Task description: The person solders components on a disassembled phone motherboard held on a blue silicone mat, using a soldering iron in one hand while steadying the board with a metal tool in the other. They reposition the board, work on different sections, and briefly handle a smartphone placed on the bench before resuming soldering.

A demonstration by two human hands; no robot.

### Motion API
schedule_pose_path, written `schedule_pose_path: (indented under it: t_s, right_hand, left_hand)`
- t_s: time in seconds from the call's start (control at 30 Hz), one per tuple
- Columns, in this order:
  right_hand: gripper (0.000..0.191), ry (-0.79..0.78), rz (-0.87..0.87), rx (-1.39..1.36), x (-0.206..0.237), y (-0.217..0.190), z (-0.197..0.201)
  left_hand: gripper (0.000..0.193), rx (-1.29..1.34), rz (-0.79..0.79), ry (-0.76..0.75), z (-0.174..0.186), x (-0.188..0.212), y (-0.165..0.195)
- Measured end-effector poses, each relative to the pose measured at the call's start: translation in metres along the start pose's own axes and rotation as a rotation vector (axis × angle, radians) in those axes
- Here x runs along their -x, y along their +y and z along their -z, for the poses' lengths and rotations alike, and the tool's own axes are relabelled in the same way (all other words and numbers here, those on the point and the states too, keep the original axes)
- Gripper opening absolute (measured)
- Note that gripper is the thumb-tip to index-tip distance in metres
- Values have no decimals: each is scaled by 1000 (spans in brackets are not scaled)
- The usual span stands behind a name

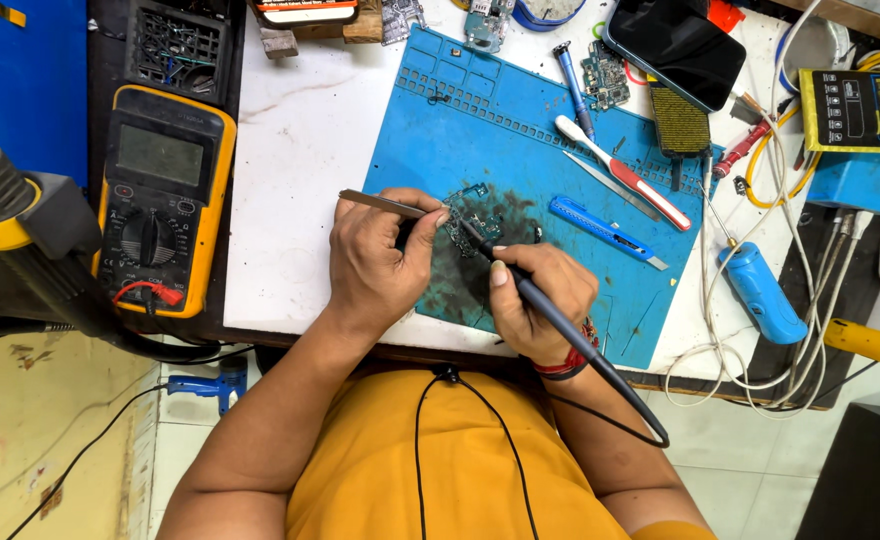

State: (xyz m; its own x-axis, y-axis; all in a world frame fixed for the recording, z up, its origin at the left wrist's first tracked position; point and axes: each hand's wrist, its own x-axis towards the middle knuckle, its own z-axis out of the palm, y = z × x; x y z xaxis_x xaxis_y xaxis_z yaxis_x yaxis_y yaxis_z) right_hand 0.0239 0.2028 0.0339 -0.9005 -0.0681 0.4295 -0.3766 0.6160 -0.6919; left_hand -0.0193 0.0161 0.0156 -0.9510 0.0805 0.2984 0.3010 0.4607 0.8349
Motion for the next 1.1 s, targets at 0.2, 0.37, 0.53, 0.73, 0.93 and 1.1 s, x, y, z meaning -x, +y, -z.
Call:
schedule_pose_path:
  t_s: [0.2,0.37,0.53,0.73,0.93,1.1]
  right_hand:
    - [8,0,-14,6,1,-1,0]
    - [7,-5,11,10,0,0,-1]
    - [7,-10,1,-3,1,-1,-1]
    - [9,39,-32,18,2,1,1]
    - [12,86,-63,-3,8,6,0]
    - [20,136,-105,-164,8,7,-2]
  left_hand:
    - [7,-4,2,-9,0,-1,-1]
    - [7,1,6,-12,-1,0,-2]
    - [7,-12,6,-8,0,-1,0]
    - [8,9,9,-16,0,1,-3]
    - [4,171,-113,130,17,1,14]
    - [7,658,-351,120,78,27,58]
